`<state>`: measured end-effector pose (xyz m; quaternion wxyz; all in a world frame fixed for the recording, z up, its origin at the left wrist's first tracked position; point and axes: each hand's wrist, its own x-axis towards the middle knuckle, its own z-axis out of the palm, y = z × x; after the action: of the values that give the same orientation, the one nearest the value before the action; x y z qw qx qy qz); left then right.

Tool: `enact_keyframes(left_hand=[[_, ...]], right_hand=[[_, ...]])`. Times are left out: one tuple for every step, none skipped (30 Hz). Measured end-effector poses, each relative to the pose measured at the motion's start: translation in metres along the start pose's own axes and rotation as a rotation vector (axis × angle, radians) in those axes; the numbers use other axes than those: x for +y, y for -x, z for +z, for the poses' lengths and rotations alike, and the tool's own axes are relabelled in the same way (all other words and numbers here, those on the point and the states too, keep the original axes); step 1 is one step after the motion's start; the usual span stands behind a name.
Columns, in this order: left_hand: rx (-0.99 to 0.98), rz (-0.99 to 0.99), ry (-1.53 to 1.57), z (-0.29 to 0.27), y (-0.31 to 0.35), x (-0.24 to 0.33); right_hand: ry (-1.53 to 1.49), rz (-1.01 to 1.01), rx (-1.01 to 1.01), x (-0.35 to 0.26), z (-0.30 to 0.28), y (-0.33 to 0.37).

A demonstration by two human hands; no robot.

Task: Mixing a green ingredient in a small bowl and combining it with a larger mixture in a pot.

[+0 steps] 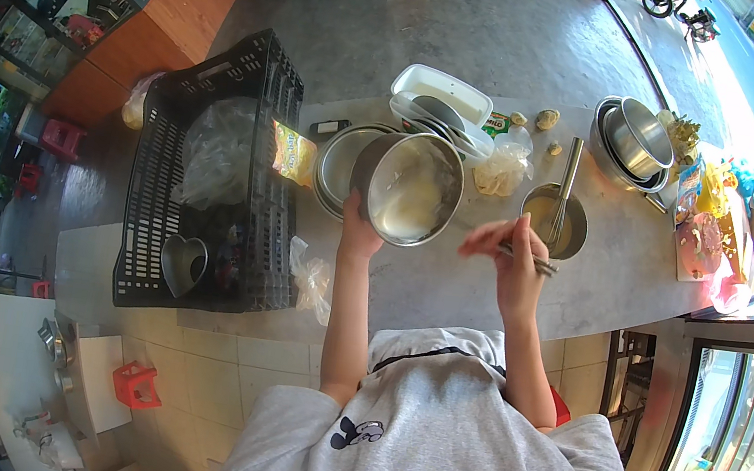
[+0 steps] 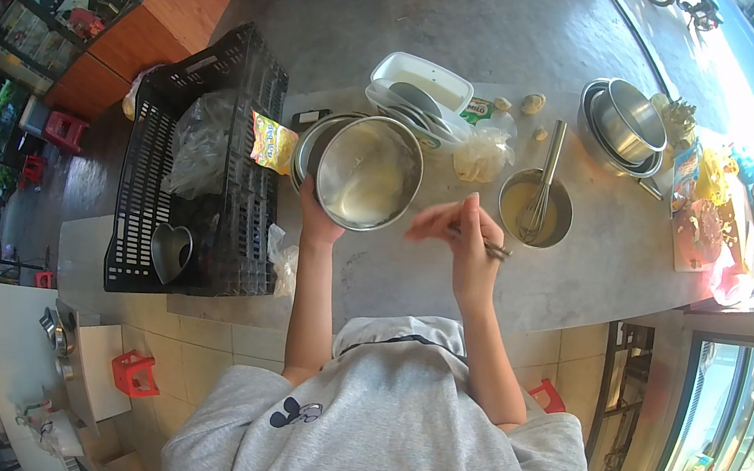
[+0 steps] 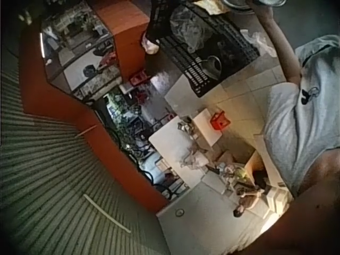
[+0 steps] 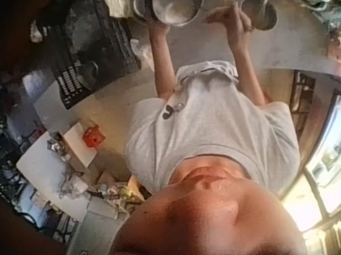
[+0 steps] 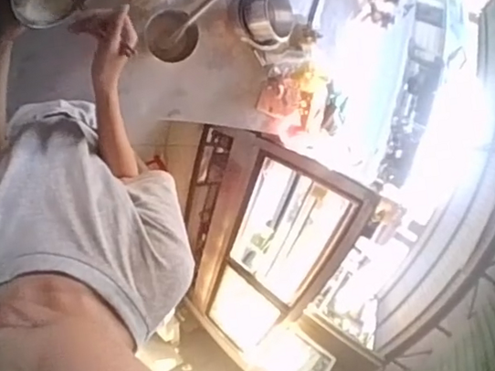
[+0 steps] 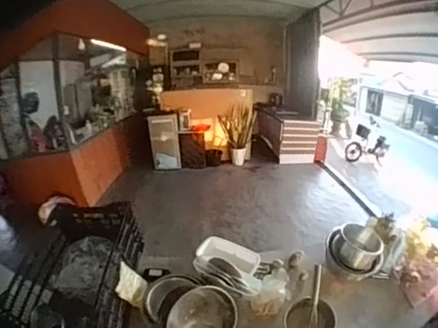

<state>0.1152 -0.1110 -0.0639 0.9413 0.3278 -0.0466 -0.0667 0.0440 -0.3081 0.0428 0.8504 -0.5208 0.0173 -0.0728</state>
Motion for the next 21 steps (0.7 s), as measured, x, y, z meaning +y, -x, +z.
enact_keyframes(left_hand=[[0.001, 0.001, 0.0, -0.011, 0.0, -0.004], [0.028, 0.054, -0.131, -0.02, 0.0, -0.008], [0.056, 0.107, -0.263, -0.029, 0.001, -0.01], [0.053, 0.102, -0.259, -0.019, -0.001, -0.009], [0.052, 0.103, -0.176, 0.003, -0.002, -0.001], [0.053, 0.104, -0.094, 0.015, -0.003, 0.001], [0.055, 0.106, -0.095, 0.015, -0.002, 0.002], [0.061, 0.132, -0.187, 0.014, -0.002, 0.003], [0.066, 0.157, -0.28, 0.013, -0.002, 0.003], [0.067, 0.163, -0.28, 0.011, -0.002, 0.004], [0.071, 0.148, -0.233, 0.007, -0.002, 0.004], [0.074, 0.133, -0.186, 0.005, -0.002, 0.004], [0.071, 0.131, -0.184, 0.009, -0.002, 0.004], [0.068, 0.129, -0.19, 0.015, -0.003, 0.005], [0.065, 0.127, -0.196, 0.019, -0.004, 0.005], [0.069, 0.13, -0.198, 0.011, -0.003, 0.003], [0.053, 0.131, -0.206, 0.002, -0.003, 0.0], [0.037, 0.131, -0.213, -0.008, -0.003, -0.002], [0.036, 0.131, -0.211, -0.005, -0.003, -0.002], [0.032, 0.075, -0.099, -0.003, -0.003, -0.002], [0.029, 0.02, 0.013, -0.001, -0.003, -0.001]], right_hand=[[0.0, 0.001, -0.001, 0.002, 0.0, 0.001], [0.116, 0.025, -0.038, 0.004, -0.003, 0.001], [0.232, 0.05, -0.075, 0.005, -0.005, 0.002], [0.159, 0.175, -0.167, 0.002, -0.011, 0.002], [0.161, 0.174, -0.16, 0.001, -0.012, 0.001], [0.013, 0.128, -0.134, 0.001, -0.012, 0.0], [-0.137, 0.084, -0.116, 0.002, -0.01, 0.0], [-0.138, 0.086, -0.117, 0.004, -0.006, 0.001], [0.076, 0.0, -0.035, 0.006, -0.003, 0.001], [0.289, -0.089, 0.041, 0.007, 0.001, 0.001], [0.289, -0.091, 0.036, 0.006, -0.002, 0.001], [0.143, 0.036, -0.103, 0.004, -0.009, 0.002], [-0.002, 0.164, -0.232, 0.001, -0.012, 0.002], [-0.077, 0.137, -0.201, 0.0, -0.011, 0.001], [-0.075, 0.135, -0.198, 0.001, -0.007, -0.001], [0.017, 0.046, -0.054, 0.003, 0.001, -0.002], [0.11, -0.043, 0.09, 0.003, 0.006, -0.002], [0.247, -0.064, 0.043, 0.006, 0.002, -0.002], [0.249, -0.065, 0.044, 0.003, -0.004, -0.001], [0.097, 0.06, -0.081, 0.0, -0.01, -0.001], [-0.056, 0.184, -0.205, -0.002, -0.013, -0.001]])
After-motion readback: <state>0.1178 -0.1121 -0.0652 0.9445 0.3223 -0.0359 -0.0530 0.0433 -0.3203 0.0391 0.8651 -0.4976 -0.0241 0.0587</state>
